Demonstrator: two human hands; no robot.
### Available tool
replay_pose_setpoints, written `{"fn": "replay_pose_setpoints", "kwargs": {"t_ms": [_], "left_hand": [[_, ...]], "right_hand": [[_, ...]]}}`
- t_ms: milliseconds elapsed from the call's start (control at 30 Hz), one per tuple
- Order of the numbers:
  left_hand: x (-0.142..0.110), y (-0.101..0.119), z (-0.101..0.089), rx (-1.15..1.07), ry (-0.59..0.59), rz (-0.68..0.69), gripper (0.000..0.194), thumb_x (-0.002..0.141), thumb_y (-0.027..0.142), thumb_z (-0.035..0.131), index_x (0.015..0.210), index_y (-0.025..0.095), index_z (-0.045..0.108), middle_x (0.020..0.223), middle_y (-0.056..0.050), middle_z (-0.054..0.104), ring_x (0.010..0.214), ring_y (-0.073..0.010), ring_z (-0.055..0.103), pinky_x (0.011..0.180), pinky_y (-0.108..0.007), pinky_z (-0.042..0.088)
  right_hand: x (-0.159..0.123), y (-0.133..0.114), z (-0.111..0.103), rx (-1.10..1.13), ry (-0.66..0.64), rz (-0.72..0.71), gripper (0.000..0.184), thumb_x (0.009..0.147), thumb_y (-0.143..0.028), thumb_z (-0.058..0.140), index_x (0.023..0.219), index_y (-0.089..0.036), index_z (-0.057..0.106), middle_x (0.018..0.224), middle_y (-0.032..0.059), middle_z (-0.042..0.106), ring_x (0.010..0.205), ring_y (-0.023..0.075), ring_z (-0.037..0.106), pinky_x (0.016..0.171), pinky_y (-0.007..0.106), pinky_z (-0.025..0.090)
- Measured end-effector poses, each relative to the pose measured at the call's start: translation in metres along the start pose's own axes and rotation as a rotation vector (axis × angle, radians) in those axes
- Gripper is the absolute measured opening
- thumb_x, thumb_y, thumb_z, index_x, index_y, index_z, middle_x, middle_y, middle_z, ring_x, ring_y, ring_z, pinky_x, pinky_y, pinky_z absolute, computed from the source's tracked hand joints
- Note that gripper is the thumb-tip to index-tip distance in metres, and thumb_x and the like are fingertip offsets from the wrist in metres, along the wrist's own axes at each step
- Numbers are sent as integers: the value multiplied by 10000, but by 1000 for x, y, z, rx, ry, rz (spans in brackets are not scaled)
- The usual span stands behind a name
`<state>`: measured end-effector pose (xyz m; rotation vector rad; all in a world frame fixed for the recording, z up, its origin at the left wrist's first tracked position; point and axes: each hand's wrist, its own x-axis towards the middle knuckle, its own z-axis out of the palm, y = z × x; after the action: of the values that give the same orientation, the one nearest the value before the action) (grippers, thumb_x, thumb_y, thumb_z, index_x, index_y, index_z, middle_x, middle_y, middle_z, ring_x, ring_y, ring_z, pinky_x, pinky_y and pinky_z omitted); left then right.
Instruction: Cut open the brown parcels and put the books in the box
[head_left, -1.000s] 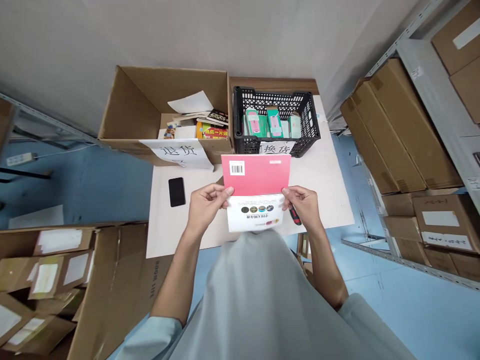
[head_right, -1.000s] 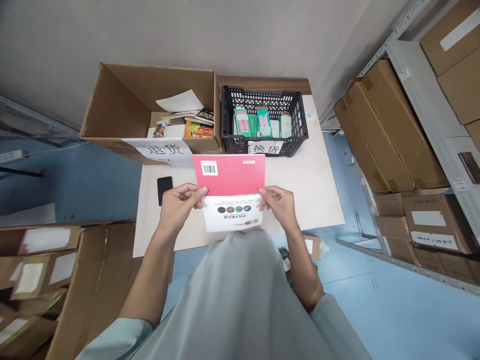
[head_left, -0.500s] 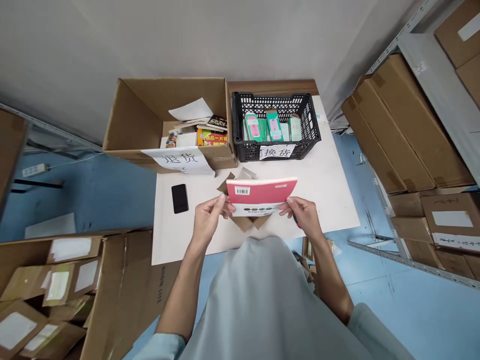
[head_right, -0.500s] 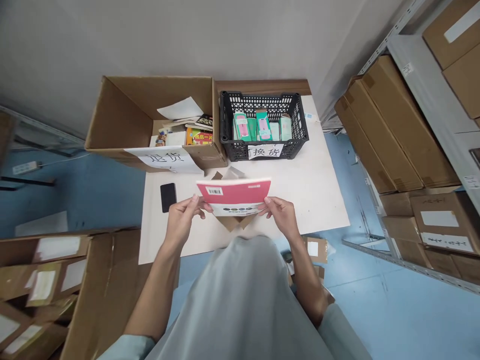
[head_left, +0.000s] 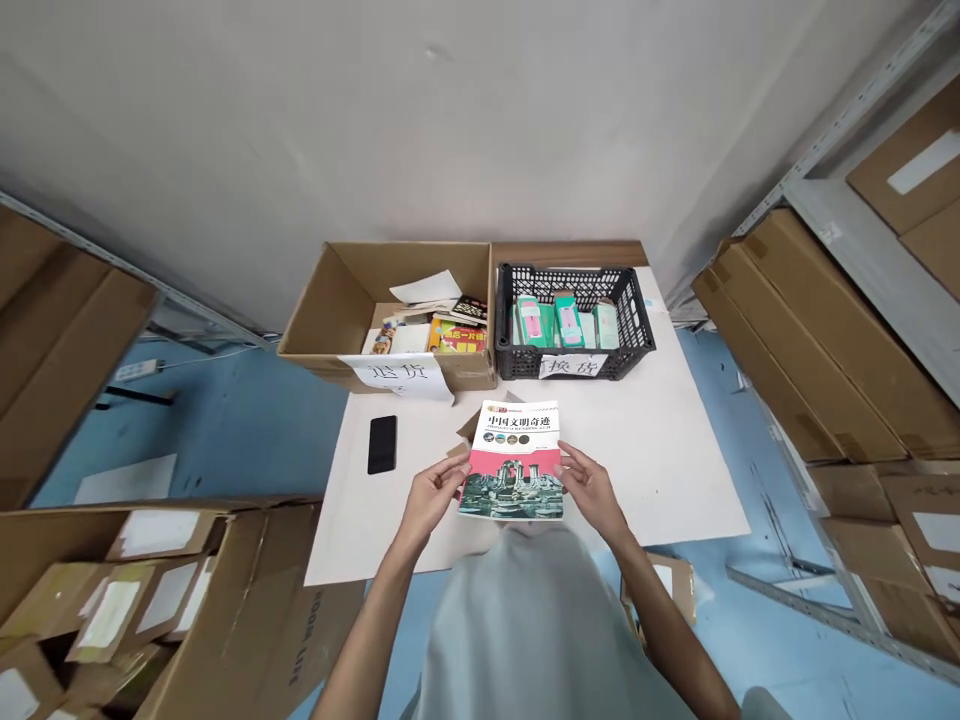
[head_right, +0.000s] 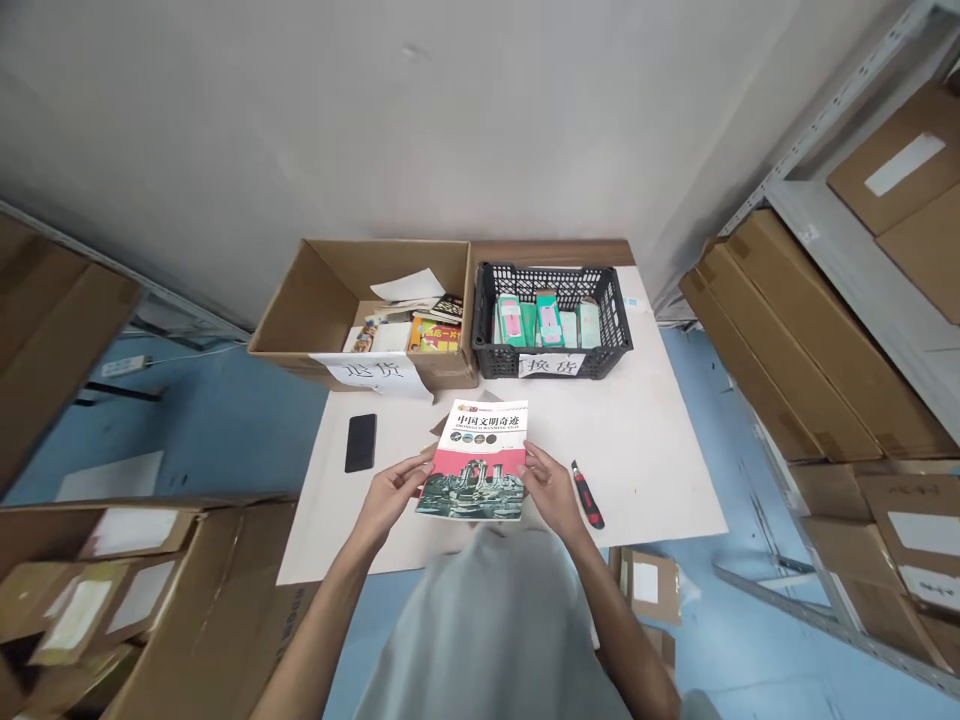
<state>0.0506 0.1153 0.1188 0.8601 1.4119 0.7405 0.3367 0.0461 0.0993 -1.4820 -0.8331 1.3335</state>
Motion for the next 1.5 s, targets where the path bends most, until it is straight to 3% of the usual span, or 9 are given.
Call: {"fn": "replay_pose_setpoints", "kwargs": {"t_ms": [200,333,533,633,733,900,1000,1233,1500], "left_hand": [[23,60,-29,-6,39,212,768,698,476,876,1395,157,846,1159,-141,861,580,-95,523,507,-239,362],[48,123,-47,4,113,430,743,811,492,836,1489,190,800,1229,-135,848,597,-93,546,524,-241,427],[119,187,-84,83,342,739,750,911,572,856,1514,140,742,1498,-201,765,1227,-333,793,997,-442,698],[144,157,-102,160,384,695,704,937,543,816,1509,140,743,1550,-209,744,1396,-373,745,1206,-508,602],[153,88,-106,210,312,525,688,897,563,798,1423,121,780,1488,-215,781,1410,-394,737,1264,-542,548],[147,-27,-76,266,116,180,721,816,678,829,1267,116,820,1475,-266,776,1377,-429,750,1224,-560,565],[145,-62,-48,290,76,135,735,792,665,857,1272,109,820,1509,-284,752,1366,-435,754,1193,-547,583],[148,-77,-5,451,-14,186,548,888,484,757,1329,163,811,1427,-163,824,1363,-359,762,1232,-469,560],[111,-92,-6,691,24,163,472,969,389,618,1363,186,781,1448,-171,801,1231,-374,793,1135,-480,576]], "right_hand": [[75,-59,40,44,-89,-242,867,925,-712,841,1610,-202,688,1295,165,864,1168,324,840,1071,481,685],[139,-131,71,-6,-95,-444,860,923,-767,829,1556,-193,735,1459,176,811,1376,346,772,1201,494,627],[212,-202,113,-170,-172,-485,752,1029,-742,688,1527,-183,757,1495,166,800,1239,313,811,1077,496,687],[208,-168,104,-231,-237,-481,709,1000,-752,726,1435,-198,806,1467,170,814,1237,320,820,1125,519,658],[173,-93,68,-309,-181,-398,697,947,-780,766,1319,-197,853,1442,185,825,1371,353,772,1228,533,591],[79,42,-9,-447,232,3,932,844,-918,710,1374,-155,791,1553,285,732,1381,400,758,1128,542,650],[24,92,-32,-417,241,162,949,816,-943,692,1337,-154,769,1362,283,801,1269,388,807,995,525,705],[-25,110,-2,-335,-14,306,660,1014,-809,611,1121,-182,789,1097,151,859,1030,272,862,902,399,703],[-21,107,19,-615,128,340,203,1063,-382,714,1009,-213,811,1161,120,895,1125,280,855,1023,349,616]]}}
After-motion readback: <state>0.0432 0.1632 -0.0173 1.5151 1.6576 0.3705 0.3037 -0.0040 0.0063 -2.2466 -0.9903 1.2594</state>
